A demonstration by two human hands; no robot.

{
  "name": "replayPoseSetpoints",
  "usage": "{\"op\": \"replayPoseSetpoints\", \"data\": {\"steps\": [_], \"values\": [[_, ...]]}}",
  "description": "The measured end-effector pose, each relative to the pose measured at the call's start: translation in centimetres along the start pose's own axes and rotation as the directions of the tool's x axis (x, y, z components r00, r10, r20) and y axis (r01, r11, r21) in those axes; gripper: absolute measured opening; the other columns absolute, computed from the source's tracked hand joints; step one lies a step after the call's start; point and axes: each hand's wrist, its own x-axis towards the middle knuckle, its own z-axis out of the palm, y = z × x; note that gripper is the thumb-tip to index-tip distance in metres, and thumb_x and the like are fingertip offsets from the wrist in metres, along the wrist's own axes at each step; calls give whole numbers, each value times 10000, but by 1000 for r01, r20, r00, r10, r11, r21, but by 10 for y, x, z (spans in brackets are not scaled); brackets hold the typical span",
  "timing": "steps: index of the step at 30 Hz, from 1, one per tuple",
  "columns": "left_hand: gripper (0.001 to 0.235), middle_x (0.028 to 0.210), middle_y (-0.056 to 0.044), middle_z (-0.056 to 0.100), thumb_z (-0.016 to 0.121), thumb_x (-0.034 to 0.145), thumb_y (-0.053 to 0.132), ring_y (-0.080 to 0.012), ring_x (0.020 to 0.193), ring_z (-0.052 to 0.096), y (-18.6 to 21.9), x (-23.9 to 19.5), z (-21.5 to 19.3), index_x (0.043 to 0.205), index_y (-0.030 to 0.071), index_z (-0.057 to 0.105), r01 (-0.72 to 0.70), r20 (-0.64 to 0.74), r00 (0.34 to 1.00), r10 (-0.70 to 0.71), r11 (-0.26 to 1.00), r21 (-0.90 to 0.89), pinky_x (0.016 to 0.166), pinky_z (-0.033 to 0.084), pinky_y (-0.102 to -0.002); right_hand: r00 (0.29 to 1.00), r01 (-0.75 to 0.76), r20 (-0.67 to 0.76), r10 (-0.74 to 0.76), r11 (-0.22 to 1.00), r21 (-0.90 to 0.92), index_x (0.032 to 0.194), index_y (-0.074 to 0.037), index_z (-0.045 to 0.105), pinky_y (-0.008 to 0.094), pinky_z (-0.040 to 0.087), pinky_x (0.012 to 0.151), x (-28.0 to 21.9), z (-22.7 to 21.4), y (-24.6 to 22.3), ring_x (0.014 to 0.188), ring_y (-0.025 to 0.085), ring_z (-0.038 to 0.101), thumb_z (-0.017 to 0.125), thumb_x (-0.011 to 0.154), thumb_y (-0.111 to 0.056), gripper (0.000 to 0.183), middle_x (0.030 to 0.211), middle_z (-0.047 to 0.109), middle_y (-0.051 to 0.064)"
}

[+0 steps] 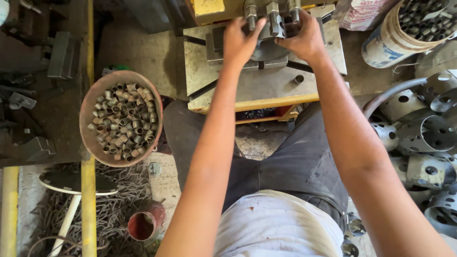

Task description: The person places metal tubes and a cylindrical housing into a machine to be joined, then removes the completed part and places it into a container.

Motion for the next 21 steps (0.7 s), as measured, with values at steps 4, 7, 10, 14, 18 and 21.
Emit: {"op": "replayPoseSetpoints", "data": {"steps": [4, 7, 10, 14, 18, 21], "values": [[1142, 1512, -322, 447, 925, 767, 568, -415, 1433, 440, -30, -4, -22, 1503, -86, 347, -12, 239, 971, 29, 997, -72, 1182, 354, -468, 998, 63, 17, -63, 996, -55, 1244, 13, 633, 323, 587, 917, 1, -1, 3, 1025, 153, 710, 910, 776, -61, 549, 1121, 729, 63], [1166, 1509, -292, 493, 962, 708, 555, -395, 1445, 467, -36, -2, -29, 1526, -36, 380, -108, 361, 928, 93, 994, 20, 1201, 383, -466, 998, 58, 13, -57, 992, -109, 1197, 22, 643, 319, 587, 915, 5, -3, 1, 998, 151, 708, 925, 775, -81, 518, 1087, 737, 70], [1193, 1501, -276, 494, 997, 604, 496, -389, 1437, 474, -35, 3, -30, 1507, -23, 414, 19, 366, 930, 5, 998, -62, 1186, 403, -463, 1000, 19, -12, -22, 981, -192, 1135, 36, 637, 321, 577, 872, 6, -7, -1, 946, 156, 686, 955, 756, -104, 514, 1047, 731, 86], [1174, 1495, -260, 501, 1021, 599, 415, -377, 1416, 497, -40, 11, -31, 1499, -37, 418, 30, 395, 918, 22, 992, -124, 1181, 413, -452, 999, 37, 13, -36, 994, -106, 1163, 42, 626, 318, 591, 888, 7, -6, 1, 971, 163, 681, 955, 771, -76, 525, 1080, 729, 102], [1043, 1440, -245, 606, 1008, 626, 327, -374, 1391, 554, -41, 20, -36, 1452, -68, 508, 54, 443, 893, 79, 958, -280, 1212, 391, -445, 1000, -3, 4, 4, 995, -97, 1178, 37, 622, 316, 622, 893, 5, -2, -3, 1001, 169, 725, 949, 767, -61, 535, 1106, 740, 104], [993, 1379, -234, 637, 1012, 610, 309, -364, 1359, 566, -40, 27, -38, 1397, -83, 549, 54, 436, 897, 68, 964, -262, 1192, 390, -444, 999, 38, -21, -41, 991, -132, 1224, 45, 596, 323, 634, 916, 3, 1, -8, 1068, 176, 722, 957, 773, -70, 589, 1146, 730, 119]]}}
